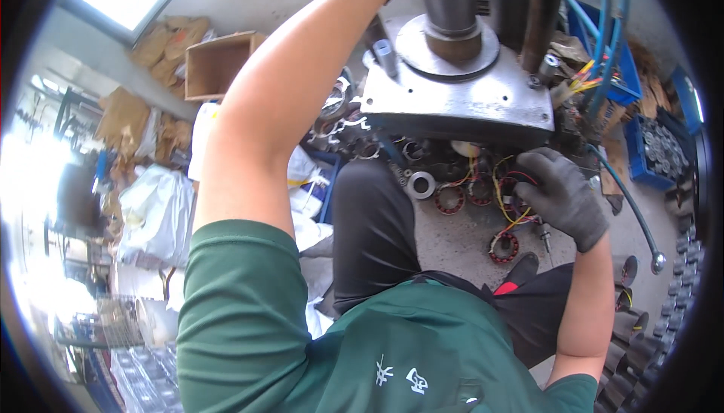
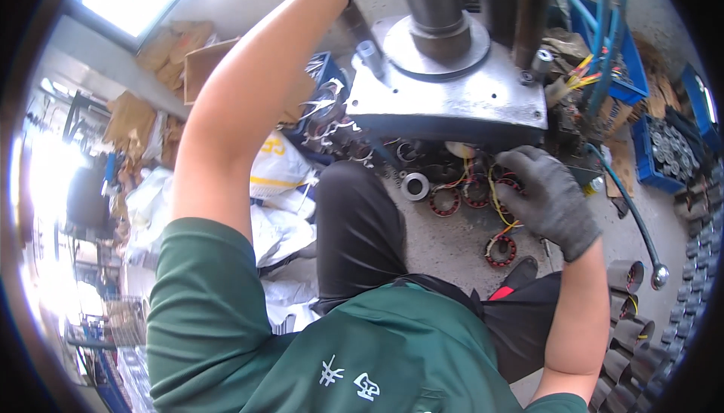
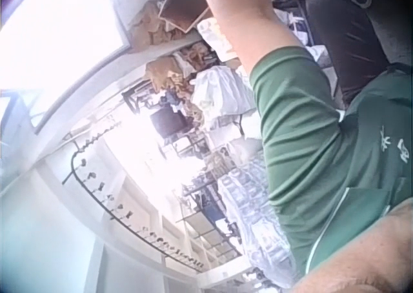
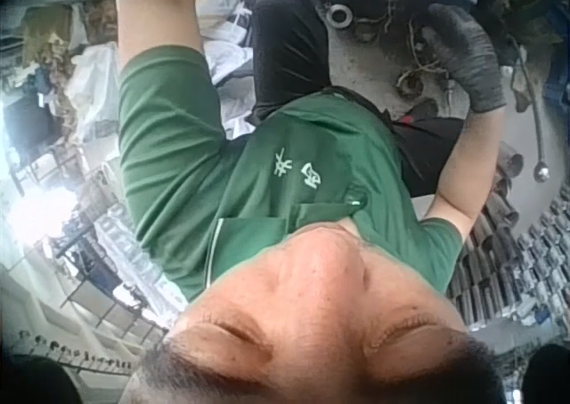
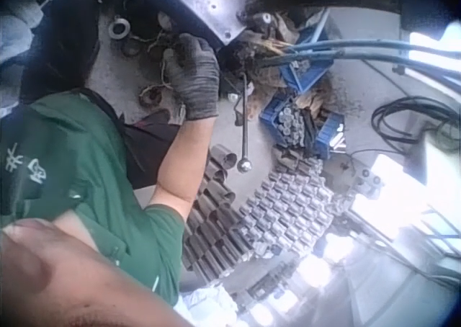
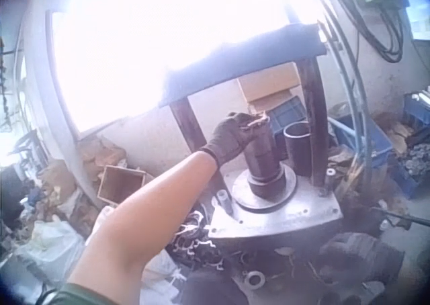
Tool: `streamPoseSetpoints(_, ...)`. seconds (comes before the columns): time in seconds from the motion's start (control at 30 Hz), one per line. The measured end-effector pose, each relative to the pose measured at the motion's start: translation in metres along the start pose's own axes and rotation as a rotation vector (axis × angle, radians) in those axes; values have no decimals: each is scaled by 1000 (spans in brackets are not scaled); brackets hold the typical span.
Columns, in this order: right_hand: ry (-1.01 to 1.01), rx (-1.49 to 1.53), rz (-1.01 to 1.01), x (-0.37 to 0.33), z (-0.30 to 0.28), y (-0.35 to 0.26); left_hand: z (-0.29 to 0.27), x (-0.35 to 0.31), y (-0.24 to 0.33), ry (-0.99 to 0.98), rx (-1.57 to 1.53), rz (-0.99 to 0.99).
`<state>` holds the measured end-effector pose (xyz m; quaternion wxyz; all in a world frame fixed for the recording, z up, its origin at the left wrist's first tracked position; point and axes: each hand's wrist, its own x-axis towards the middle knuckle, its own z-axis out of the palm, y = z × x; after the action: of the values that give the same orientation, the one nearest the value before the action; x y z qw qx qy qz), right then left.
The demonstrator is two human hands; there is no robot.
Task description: Manually assemble and align stator winding components into a metal housing using industrial machinery and tools.
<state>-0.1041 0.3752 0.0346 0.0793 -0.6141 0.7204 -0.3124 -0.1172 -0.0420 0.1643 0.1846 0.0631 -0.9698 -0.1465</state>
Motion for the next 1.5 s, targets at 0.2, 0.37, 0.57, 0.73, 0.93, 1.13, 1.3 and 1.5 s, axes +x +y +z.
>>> streamPoseSetpoints(0.2,-40,-5,54,-10,-7,-21,5,-227,-2,309,-144,133)
streamPoseSetpoints(0.37,-91,54,119,-13,-4,-25,48,-451,-57,-171,-214,-374)
streamPoseSetpoints(0.57,-247,45,140,-17,-6,-14,144,-676,-43,-541,-412,-968)
streamPoseSetpoints(0.73,-439,308,459,-27,-1,34,189,-795,-33,-702,-348,-1312)
streamPoseSetpoints(0.93,-604,208,520,-67,27,153,107,-872,-28,-461,-922,-1638)
streamPoseSetpoints(1.13,-684,222,447,-29,49,139,75,-978,24,-330,-954,-1979)
streamPoseSetpoints(1.3,-640,165,492,-29,61,175,157,-1022,46,-652,65,-1791)
streamPoseSetpoints(1.5,-565,80,498,-24,84,180,227,-989,53,-845,133,-1418)
